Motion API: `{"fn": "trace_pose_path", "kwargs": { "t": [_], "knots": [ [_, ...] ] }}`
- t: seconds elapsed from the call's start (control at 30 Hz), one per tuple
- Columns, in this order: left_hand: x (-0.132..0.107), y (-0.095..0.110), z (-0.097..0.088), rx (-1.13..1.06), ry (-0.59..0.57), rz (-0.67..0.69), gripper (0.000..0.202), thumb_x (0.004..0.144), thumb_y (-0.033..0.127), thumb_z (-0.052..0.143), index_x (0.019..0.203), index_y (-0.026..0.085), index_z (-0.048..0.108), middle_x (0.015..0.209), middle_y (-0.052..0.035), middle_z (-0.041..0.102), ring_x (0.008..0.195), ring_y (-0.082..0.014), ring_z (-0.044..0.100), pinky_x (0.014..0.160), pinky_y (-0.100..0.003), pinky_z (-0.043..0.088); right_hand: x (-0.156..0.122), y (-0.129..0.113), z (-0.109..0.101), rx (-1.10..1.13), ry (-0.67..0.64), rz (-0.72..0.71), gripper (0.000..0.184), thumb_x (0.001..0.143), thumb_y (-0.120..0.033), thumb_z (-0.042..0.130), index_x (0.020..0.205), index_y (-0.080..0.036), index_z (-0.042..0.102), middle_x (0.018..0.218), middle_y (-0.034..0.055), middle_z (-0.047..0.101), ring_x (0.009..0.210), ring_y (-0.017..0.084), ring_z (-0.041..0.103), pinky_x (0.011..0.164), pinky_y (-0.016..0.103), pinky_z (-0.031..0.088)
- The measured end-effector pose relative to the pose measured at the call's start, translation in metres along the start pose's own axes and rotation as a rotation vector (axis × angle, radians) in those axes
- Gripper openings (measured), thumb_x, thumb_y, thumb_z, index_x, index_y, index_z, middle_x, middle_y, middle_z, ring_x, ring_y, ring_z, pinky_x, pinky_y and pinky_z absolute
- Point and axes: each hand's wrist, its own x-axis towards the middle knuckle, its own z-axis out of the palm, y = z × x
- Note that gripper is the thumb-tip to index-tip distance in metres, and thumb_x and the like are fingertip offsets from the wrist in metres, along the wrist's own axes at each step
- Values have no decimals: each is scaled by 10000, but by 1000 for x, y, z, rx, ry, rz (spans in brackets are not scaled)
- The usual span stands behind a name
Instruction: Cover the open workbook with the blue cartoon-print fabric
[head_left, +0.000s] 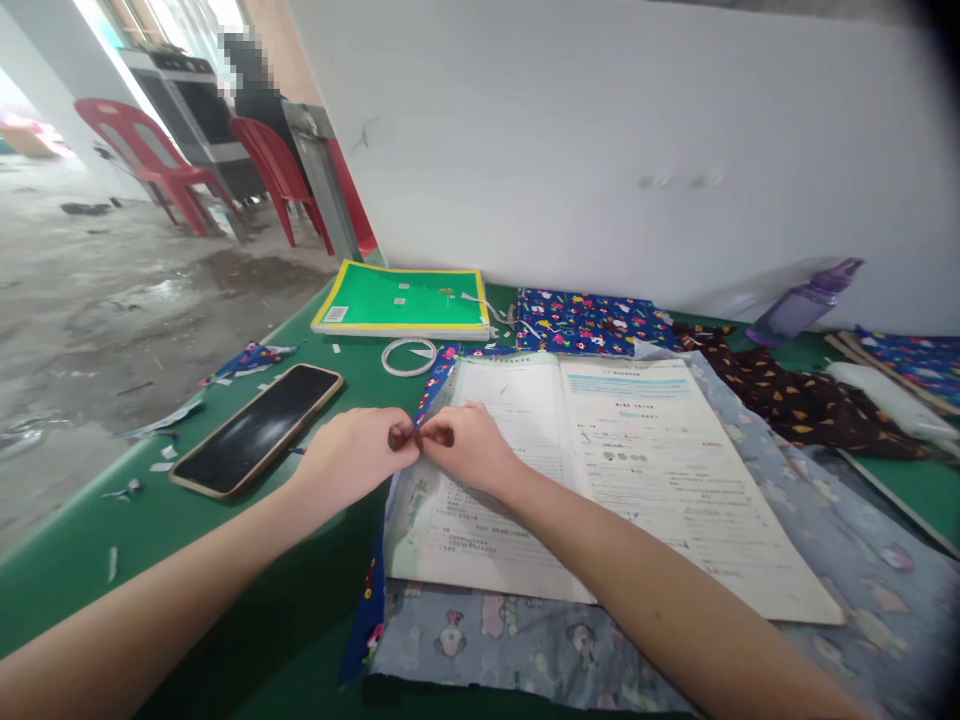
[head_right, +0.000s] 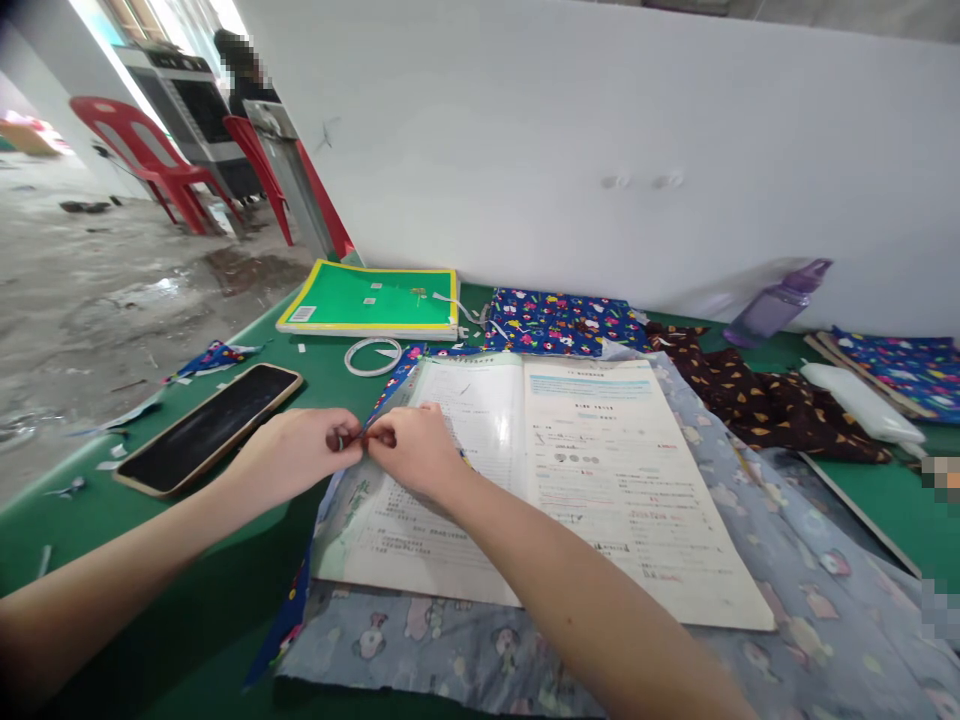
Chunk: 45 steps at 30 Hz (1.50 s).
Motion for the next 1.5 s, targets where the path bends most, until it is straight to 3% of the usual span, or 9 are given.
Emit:
{"fn": "trace_pose_path", "kwargs": {
  "t": [0.3, 0.53, 0.97, 1.5],
  "knots": [
    [2, -3, -1, -94, -29, -7, 204, 733, 405, 520, 738, 241, 642, 724, 8, 674, 690, -184, 602, 567, -247, 350, 1, -2, -1, 43, 33, 20, 106, 737, -199, 574, 699, -203, 673, 659, -46, 608, 633, 84, 511, 744, 280, 303],
    [10, -18, 7, -163, -100, 26, 195, 721, 380, 527, 734, 227, 647, 702, 4, 669, 646, -168, 595, 541, -239, 354, -3, -2, 0, 163, 35, 107, 92, 677, -183, 596, 754, -199, 643, 665, -36, 630, 617, 98, 540, 672, 246, 378],
    [11, -20, 8, -285, -118, 44, 198, 731, 380, 537, 734, 204, 629, 683, 8, 668, 628, -158, 609, 546, -236, 395, -2, -3, -3, 283, 28, 169, 54, 673, -191, 622, 721, -196, 599, 706, -24, 637, 624, 102, 542, 625, 233, 409],
    [9, -16, 3, -336, -127, 85, 180, 742, 349, 517, 735, 191, 603, 666, 12, 635, 603, -141, 574, 551, -233, 397, -1, -1, -1, 222, 29, 68, 73, 697, -187, 559, 671, -198, 492, 679, -41, 586, 606, 96, 482, 639, 231, 375]
  ]
}}
